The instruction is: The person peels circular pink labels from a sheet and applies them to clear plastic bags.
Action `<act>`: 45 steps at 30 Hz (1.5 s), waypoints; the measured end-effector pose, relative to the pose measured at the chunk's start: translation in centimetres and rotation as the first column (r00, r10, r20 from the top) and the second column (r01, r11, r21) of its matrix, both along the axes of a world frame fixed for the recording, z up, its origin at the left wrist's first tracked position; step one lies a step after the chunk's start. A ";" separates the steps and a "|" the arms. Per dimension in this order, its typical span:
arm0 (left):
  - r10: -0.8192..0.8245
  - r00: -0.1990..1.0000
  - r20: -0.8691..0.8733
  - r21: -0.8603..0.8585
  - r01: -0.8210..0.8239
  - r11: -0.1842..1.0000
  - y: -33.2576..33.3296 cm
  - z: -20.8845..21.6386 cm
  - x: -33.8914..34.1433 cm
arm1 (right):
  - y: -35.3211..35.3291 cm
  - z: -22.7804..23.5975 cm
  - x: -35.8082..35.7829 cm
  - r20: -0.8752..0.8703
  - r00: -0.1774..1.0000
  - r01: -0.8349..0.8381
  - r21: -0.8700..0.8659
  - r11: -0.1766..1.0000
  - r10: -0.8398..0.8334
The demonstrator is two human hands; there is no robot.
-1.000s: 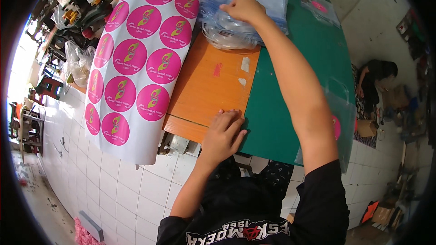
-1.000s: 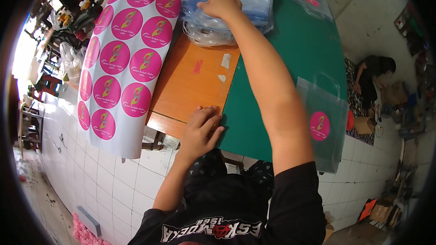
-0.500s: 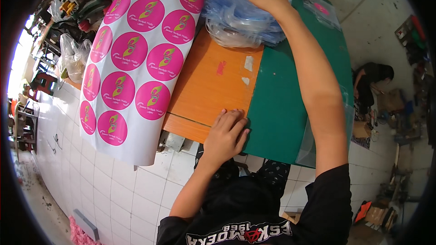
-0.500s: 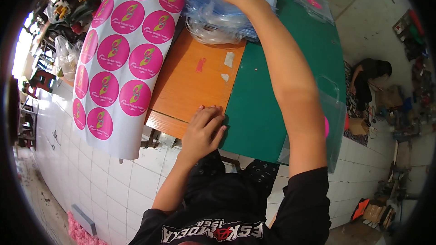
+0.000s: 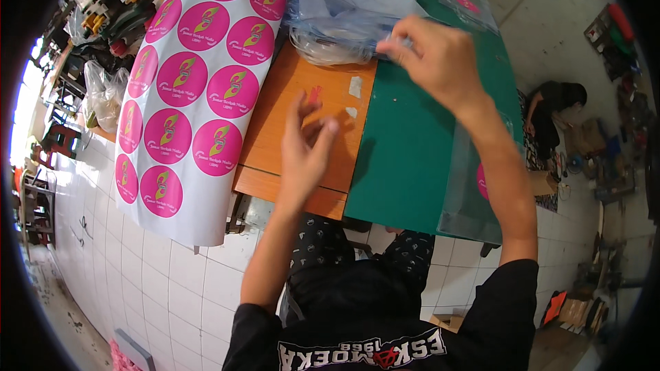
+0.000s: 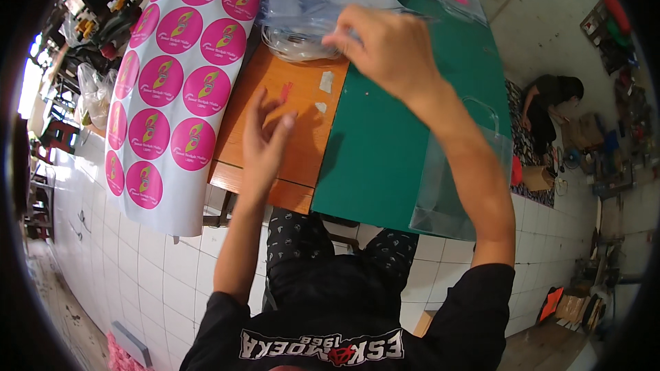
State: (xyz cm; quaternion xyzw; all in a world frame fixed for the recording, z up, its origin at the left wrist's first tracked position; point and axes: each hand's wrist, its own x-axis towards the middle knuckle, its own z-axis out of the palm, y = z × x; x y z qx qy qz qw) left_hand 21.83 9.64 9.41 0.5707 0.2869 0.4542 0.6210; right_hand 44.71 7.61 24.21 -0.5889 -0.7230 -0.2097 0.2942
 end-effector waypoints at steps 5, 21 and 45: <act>-0.110 0.942 0.316 -0.278 0.203 0.939 4.4 3.5 4.7 | -2.0 -4.4 -1.3 -0.136 0.985 -0.102 0.020 0.995 0.104; 0.184 0.892 0.412 -0.358 -0.027 0.933 7.1 2.2 6.9 | 4.4 -3.3 14.6 -0.609 0.521 0.101 -0.651 0.752 -0.598; -0.088 0.804 0.588 -0.441 0.410 0.798 12.5 3.9 5.7 | 5.3 -5.3 13.4 -0.619 0.714 0.242 -0.221 0.945 -0.328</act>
